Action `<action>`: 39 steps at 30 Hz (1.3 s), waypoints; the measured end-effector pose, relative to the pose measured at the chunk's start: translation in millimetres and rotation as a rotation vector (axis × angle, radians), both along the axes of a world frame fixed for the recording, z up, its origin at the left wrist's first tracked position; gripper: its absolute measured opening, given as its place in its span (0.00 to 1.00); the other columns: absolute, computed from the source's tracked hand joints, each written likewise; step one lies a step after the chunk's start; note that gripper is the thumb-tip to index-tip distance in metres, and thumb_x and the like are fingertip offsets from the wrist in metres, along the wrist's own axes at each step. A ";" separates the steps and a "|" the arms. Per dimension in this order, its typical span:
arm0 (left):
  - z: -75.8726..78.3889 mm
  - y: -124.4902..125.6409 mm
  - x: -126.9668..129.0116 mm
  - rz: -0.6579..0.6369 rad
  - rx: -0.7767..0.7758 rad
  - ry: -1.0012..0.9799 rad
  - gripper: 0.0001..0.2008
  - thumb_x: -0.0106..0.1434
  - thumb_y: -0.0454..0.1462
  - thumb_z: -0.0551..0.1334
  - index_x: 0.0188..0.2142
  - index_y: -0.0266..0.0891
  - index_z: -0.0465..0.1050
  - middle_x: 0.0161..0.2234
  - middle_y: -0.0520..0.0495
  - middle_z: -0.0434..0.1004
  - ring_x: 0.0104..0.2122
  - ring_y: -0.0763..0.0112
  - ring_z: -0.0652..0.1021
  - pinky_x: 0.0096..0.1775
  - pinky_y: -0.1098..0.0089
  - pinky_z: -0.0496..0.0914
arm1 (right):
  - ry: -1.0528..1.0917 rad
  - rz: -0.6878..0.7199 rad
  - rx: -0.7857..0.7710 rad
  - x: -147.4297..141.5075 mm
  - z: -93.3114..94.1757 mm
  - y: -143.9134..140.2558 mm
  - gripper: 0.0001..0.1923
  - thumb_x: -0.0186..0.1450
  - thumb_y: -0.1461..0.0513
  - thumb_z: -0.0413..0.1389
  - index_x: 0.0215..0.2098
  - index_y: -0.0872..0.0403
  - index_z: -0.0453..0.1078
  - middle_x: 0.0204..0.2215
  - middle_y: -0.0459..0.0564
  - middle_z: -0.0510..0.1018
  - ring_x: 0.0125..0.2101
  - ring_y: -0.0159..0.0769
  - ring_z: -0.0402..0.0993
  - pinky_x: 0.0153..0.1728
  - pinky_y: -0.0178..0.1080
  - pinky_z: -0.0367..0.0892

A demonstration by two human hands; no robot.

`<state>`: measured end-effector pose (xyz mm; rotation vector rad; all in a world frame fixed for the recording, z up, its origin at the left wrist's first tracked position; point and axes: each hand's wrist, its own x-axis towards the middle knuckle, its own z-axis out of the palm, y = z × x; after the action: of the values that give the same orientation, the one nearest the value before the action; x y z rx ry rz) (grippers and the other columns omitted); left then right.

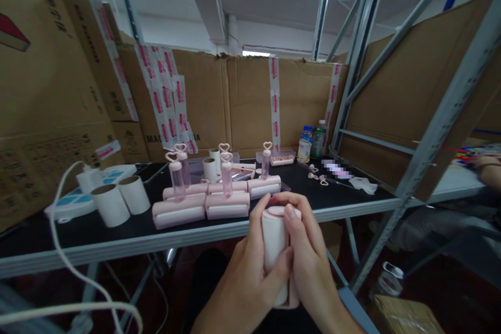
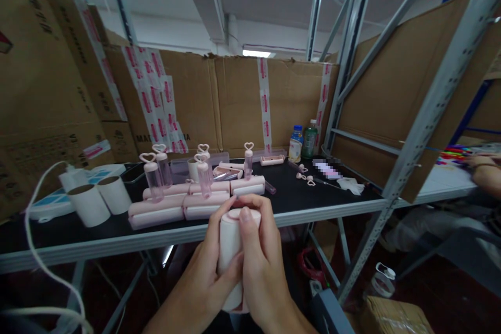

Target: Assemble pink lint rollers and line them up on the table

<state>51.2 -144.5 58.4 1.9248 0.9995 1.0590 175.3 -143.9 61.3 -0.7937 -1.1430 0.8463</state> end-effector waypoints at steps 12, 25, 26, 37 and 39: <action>-5.7 23.7 -0.3 0.134 -0.155 -0.483 0.41 0.62 0.48 0.72 0.70 0.42 0.62 0.60 0.39 0.78 0.56 0.52 0.80 0.52 0.66 0.76 | -0.044 -0.115 0.154 20.3 -10.9 35.3 0.23 0.78 0.46 0.43 0.61 0.46 0.68 0.58 0.51 0.78 0.59 0.41 0.74 0.60 0.45 0.68; 11.2 41.3 -7.8 0.268 -0.621 -1.071 0.11 0.70 0.33 0.61 0.47 0.27 0.77 0.39 0.34 0.86 0.35 0.55 0.87 0.39 0.61 0.84 | -0.706 -0.405 -0.093 130.1 -68.5 179.5 0.17 0.71 0.51 0.60 0.47 0.57 0.76 0.45 0.55 0.82 0.46 0.44 0.79 0.53 0.53 0.72; 9.3 41.7 -7.8 0.273 -0.625 -1.068 0.10 0.70 0.32 0.61 0.46 0.27 0.78 0.39 0.33 0.86 0.37 0.55 0.87 0.40 0.62 0.84 | -0.728 -0.392 -0.096 123.8 -69.2 183.4 0.17 0.72 0.51 0.60 0.49 0.56 0.75 0.46 0.54 0.81 0.46 0.43 0.79 0.53 0.53 0.72; 3.9 37.3 -17.4 0.315 -0.558 -1.022 0.16 0.58 0.40 0.72 0.41 0.35 0.73 0.26 0.49 0.80 0.21 0.71 0.78 0.25 0.71 0.77 | -0.667 -0.449 -0.103 136.5 -53.9 167.0 0.19 0.70 0.47 0.59 0.44 0.55 0.73 0.37 0.54 0.81 0.39 0.45 0.80 0.44 0.49 0.75; 3.4 36.3 -17.3 0.343 -0.515 -0.981 0.20 0.55 0.41 0.74 0.43 0.36 0.71 0.27 0.50 0.80 0.22 0.70 0.78 0.25 0.71 0.77 | -0.612 -0.404 -0.042 146.2 -44.3 143.8 0.22 0.70 0.46 0.57 0.48 0.55 0.71 0.39 0.56 0.82 0.39 0.45 0.81 0.43 0.48 0.75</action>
<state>33.9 -108.2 61.8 0.6602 0.8818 1.5163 321.5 0.0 17.0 -1.3197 -1.4266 0.2874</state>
